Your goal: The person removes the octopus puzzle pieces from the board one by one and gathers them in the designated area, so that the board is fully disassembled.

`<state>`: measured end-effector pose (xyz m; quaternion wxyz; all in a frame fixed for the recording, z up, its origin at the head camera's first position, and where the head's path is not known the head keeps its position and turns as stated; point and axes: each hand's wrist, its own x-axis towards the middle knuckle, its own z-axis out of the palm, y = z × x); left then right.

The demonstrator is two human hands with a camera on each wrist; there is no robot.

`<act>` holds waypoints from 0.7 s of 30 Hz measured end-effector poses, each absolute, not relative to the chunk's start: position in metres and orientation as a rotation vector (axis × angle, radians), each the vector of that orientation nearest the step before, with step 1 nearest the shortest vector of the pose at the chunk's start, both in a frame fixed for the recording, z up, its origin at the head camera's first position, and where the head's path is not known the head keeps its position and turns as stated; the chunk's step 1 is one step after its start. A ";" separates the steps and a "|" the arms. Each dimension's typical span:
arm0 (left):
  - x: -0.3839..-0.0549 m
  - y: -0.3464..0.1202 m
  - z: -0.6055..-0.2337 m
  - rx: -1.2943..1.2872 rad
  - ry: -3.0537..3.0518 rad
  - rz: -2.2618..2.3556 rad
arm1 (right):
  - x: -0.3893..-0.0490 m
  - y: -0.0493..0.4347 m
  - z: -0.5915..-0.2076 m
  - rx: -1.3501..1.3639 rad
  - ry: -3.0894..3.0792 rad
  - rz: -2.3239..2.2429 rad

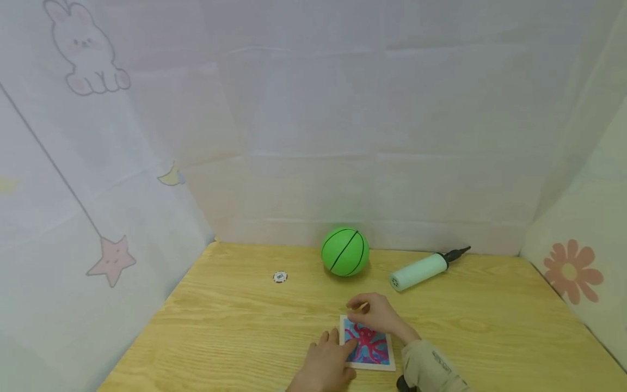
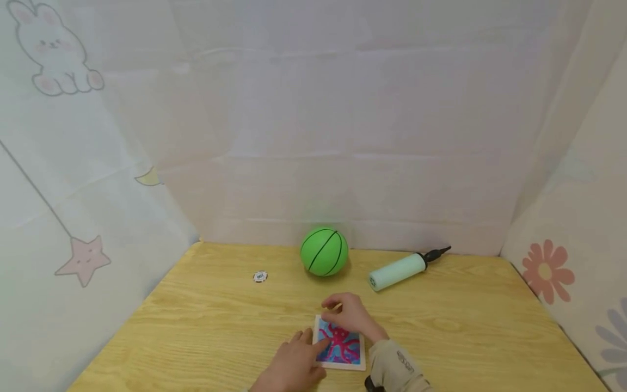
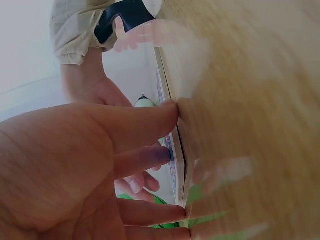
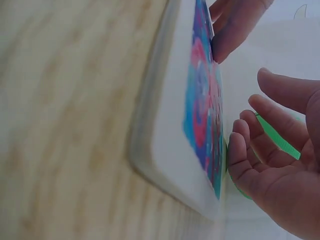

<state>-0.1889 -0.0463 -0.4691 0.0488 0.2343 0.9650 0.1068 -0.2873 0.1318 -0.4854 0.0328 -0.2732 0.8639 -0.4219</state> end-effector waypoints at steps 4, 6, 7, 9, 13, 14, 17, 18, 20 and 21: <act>-0.189 -0.047 -0.470 0.691 2.914 0.358 | -0.291 0.133 -0.487 -0.808 2.606 -1.278; -0.189 -0.048 -0.470 0.686 2.908 0.359 | -0.292 0.133 -0.488 -0.798 2.587 -1.272; -0.189 -0.048 -0.471 0.685 2.905 0.363 | -0.292 0.133 -0.488 -0.794 2.586 -1.264; -0.189 -0.048 -0.471 0.685 2.898 0.363 | -0.292 0.132 -0.487 -0.786 2.573 -1.262; -0.189 -0.048 -0.471 0.657 2.870 0.371 | -0.291 0.131 -0.485 -0.779 2.560 -1.236; -0.189 -0.047 -0.472 0.653 2.865 0.366 | -0.290 0.130 -0.485 -0.784 2.554 -1.232; -0.190 -0.046 -0.473 0.644 2.858 0.348 | -0.290 0.130 -0.483 -0.800 2.556 -1.193; -0.190 -0.046 -0.473 0.642 2.855 0.348 | -0.290 0.129 -0.483 -0.801 2.550 -1.189; -0.191 -0.046 -0.472 0.641 2.854 0.342 | -0.289 0.129 -0.482 -0.797 2.545 -1.180; -0.191 -0.045 -0.472 0.641 2.854 0.340 | -0.289 0.129 -0.481 -0.795 2.542 -1.176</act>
